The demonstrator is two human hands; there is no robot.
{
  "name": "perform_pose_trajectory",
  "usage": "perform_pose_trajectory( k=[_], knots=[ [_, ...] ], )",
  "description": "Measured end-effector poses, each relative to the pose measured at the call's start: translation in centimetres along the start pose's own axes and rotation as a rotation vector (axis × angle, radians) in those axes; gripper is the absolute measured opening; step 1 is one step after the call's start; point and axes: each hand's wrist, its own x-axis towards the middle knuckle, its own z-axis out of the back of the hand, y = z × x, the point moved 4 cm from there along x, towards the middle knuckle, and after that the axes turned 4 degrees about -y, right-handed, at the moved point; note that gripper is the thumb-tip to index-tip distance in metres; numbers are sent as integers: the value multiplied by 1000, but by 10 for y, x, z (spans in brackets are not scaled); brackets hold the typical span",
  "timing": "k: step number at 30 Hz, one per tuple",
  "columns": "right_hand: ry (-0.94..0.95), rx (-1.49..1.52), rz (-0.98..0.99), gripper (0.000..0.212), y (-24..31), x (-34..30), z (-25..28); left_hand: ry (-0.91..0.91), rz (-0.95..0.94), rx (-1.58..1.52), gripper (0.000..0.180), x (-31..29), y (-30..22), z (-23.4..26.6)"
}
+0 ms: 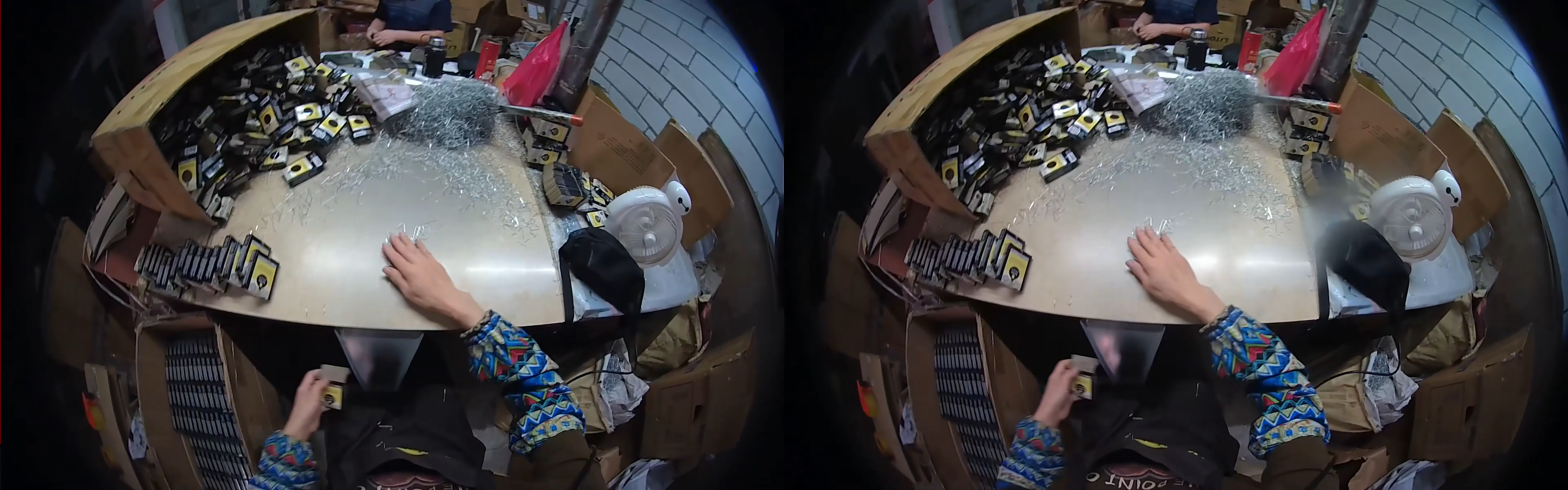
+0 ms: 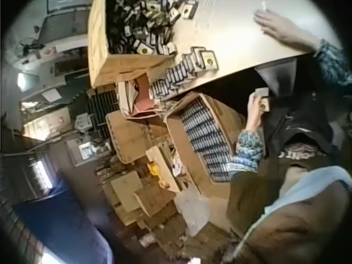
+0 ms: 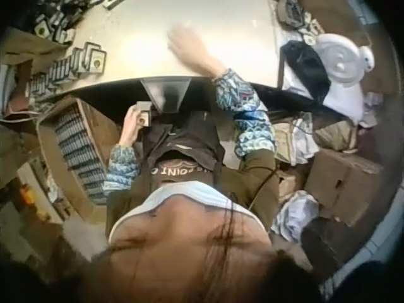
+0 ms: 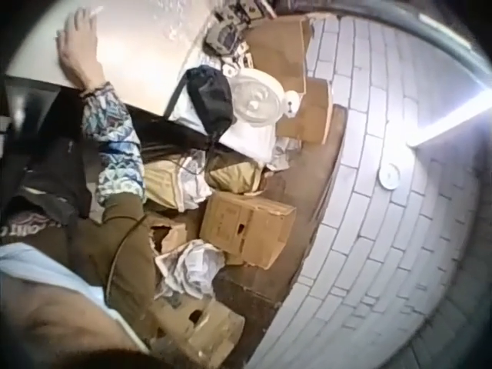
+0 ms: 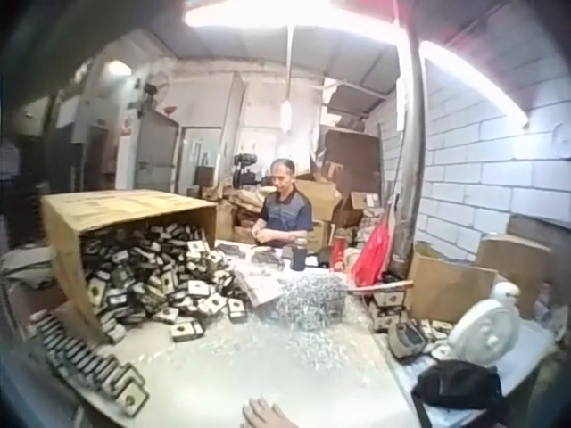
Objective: Sort and package small sensor components into boxes at a workbench.
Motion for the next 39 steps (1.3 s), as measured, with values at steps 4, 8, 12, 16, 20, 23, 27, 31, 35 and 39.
perform_pose_trajectory(
  k=[4, 8, 12, 16, 20, 23, 27, 31, 35, 39],
  knots=[
    [-41, -30, -42, 47, 57, -19, -16, 139, -46, 98, 24, -6, 35, -49],
    [-99, -39, -105, 47, 98, -47, -14, 147, 101, -82, 18, -16, 54, -72],
    [20, -16, -87, 48, 122, -72, 7, 106, 121, -199, 20, -23, 52, -86],
    [11, 401, -157, 39, 129, -86, 38, 120, 65, -258, 25, -24, 57, -77],
    [28, 558, -274, 34, 115, -97, 41, 123, 48, -327, 26, -32, 45, -78],
    [40, 430, -193, 30, 109, -111, 19, 183, 26, -219, 38, -29, 54, -81],
    [69, 119, -35, 40, 126, -131, -25, 97, -387, 376, 66, -41, 47, -84],
    [291, 225, 116, 45, 149, -156, -50, -24, -662, 653, 80, -41, 51, -70],
    [98, 420, 55, 35, 144, -163, -35, -155, -642, 711, 78, -64, 34, -45],
    [-61, 564, -17, 33, 150, -155, -30, -142, -806, 573, 68, -74, 14, -60]
  ],
)
